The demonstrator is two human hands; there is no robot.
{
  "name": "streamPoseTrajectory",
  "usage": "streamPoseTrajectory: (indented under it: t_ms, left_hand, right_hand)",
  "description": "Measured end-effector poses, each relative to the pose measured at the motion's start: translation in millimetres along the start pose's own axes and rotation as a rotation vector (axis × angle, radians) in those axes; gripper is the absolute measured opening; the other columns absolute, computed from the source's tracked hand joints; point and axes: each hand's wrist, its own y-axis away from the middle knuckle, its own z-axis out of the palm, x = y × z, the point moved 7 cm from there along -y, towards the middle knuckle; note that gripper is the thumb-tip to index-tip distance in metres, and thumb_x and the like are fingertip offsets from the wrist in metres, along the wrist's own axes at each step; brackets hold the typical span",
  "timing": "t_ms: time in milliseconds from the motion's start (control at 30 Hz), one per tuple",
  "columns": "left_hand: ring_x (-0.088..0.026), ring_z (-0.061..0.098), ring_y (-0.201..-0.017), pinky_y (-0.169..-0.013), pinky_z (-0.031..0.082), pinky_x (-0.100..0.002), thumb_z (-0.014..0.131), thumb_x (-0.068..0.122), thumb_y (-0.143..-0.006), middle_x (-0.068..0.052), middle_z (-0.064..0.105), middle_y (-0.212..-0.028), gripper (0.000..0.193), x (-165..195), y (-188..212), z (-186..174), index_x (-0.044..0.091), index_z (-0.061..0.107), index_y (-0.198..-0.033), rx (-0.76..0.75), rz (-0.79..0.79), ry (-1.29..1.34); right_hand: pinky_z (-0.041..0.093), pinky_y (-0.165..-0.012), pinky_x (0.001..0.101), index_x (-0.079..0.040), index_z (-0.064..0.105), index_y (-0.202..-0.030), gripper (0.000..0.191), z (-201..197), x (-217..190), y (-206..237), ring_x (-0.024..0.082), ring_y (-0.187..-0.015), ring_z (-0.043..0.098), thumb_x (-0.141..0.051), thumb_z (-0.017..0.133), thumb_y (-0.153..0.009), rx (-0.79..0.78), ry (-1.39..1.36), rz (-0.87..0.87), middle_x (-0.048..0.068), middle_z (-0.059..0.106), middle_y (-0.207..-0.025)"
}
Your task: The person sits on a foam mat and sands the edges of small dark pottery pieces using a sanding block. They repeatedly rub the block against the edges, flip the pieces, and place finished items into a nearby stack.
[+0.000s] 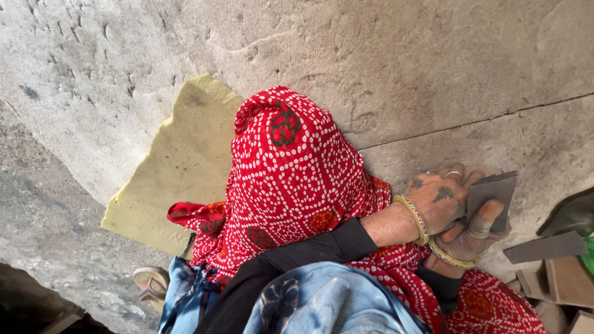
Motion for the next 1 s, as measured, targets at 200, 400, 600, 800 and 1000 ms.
streamPoseTrajectory:
  t_ms: [200,400,600,800,1000]
  left_hand:
    - [-0.034,0.076,-0.085,-0.072,0.062,-0.045,0.068,0.032,-0.083,-0.015,0.065,-0.115,0.074,2,0,-5,0.022,0.044,-0.153,-0.012,0.004,0.018]
    - [-0.033,0.077,-0.082,-0.071,0.063,-0.045,0.068,0.033,-0.082,-0.015,0.066,-0.113,0.075,2,-1,-3,0.021,0.043,-0.152,-0.043,-0.005,0.006]
    - [-0.034,0.077,-0.085,-0.072,0.063,-0.046,0.068,0.033,-0.084,-0.015,0.067,-0.112,0.074,1,-2,-4,0.021,0.043,-0.152,-0.033,-0.015,0.016]
    - [-0.034,0.077,-0.086,-0.072,0.063,-0.046,0.066,0.032,-0.087,-0.015,0.067,-0.113,0.071,2,-2,-5,0.023,0.043,-0.153,-0.041,-0.033,0.039]
    - [-0.034,0.077,-0.086,-0.073,0.063,-0.045,0.067,0.033,-0.087,-0.014,0.067,-0.114,0.071,2,-3,-7,0.023,0.042,-0.153,-0.035,-0.028,0.028]
  right_hand:
    - [0.055,-0.094,0.0281,0.005,0.059,-0.124,0.055,-5,1,2,0.016,-0.105,0.064,-0.043,0.077,-0.106,0.005,0.016,0.002,0.009,0.065,-0.119]
    - [0.057,-0.087,0.0240,0.006,0.061,-0.126,0.056,-11,2,2,0.014,-0.099,0.067,-0.043,0.078,-0.104,0.052,0.028,-0.002,0.011,0.068,-0.118]
    - [0.059,-0.084,0.0224,0.006,0.062,-0.128,0.055,-20,4,2,0.013,-0.095,0.069,-0.042,0.077,-0.105,0.068,0.041,-0.003,0.010,0.070,-0.117]
    - [0.060,-0.089,0.0252,0.006,0.063,-0.127,0.055,-22,4,2,0.014,-0.098,0.069,-0.043,0.077,-0.105,0.077,0.068,-0.014,0.009,0.070,-0.117]
    - [0.060,-0.088,0.0239,0.006,0.063,-0.128,0.058,-21,3,3,0.013,-0.098,0.069,-0.045,0.077,-0.104,0.097,0.089,-0.011,0.009,0.070,-0.118]
